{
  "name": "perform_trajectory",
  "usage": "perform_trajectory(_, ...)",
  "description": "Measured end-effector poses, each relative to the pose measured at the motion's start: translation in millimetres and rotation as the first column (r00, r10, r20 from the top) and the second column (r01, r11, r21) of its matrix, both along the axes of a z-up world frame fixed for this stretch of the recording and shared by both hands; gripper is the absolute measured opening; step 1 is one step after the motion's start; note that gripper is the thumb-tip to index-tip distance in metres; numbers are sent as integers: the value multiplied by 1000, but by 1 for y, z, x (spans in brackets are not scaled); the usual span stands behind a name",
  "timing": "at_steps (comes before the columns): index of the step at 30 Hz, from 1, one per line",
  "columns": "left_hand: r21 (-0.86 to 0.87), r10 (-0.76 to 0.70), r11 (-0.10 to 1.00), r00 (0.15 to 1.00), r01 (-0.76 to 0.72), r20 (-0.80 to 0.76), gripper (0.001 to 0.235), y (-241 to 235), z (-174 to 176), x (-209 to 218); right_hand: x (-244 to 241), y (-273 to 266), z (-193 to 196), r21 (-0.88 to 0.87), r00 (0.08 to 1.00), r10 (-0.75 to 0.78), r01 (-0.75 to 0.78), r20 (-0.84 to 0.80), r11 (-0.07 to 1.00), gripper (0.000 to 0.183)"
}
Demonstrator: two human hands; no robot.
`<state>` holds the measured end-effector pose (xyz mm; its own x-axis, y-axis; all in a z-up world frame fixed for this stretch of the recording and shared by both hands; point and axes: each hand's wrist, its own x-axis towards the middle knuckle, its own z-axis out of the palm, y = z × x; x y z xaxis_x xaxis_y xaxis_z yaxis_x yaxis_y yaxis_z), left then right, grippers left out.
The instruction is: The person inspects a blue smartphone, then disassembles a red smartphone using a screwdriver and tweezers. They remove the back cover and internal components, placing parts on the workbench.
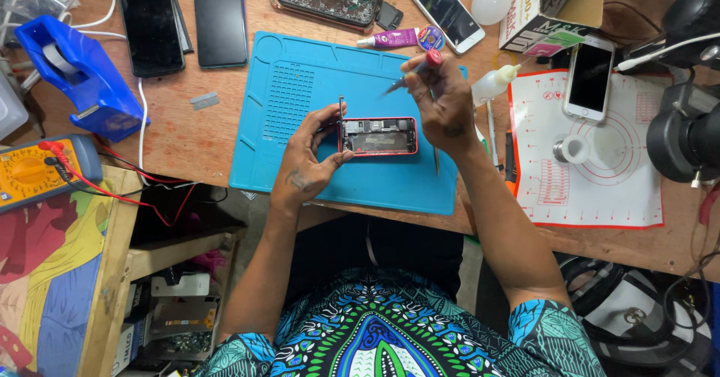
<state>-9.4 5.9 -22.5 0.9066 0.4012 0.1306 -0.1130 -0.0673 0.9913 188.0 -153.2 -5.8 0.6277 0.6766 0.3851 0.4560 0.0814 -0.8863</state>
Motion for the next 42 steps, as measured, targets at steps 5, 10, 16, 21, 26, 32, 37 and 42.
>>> perform_trajectory(5,-57,-5,998,1000,6,13,75,0,-5,1,-25,1,4,-40,976,35,-27,216,999,20)
perform_trajectory(10,-87,-4,996,1000,7,25,76,0,-7,1,-40,7,6,-63,931,75,-56,357,996,31)
perform_trajectory(16,-102,-11,995,1000,12,13,76,0,-6,1,-40,9,1,-62,915,145,-132,377,989,59)
perform_trajectory(21,-122,-6,992,1000,6,0,75,0,-6,1,-43,13,-2,-79,887,215,-200,410,976,57)
perform_trajectory(26,-129,-12,992,1000,14,13,75,0,-5,1,-45,15,-1,-82,872,218,-203,438,976,56)
perform_trajectory(32,-133,-19,991,1000,21,16,76,1,-5,1,-44,15,0,-71,863,191,-179,467,981,56)
perform_trajectory(37,-120,-17,993,1000,19,12,77,1,-6,1,-47,16,3,-76,865,204,-190,458,979,56)
perform_trajectory(42,-147,-15,989,1000,18,23,77,1,-4,2,-49,19,12,-59,834,218,-219,506,974,57)
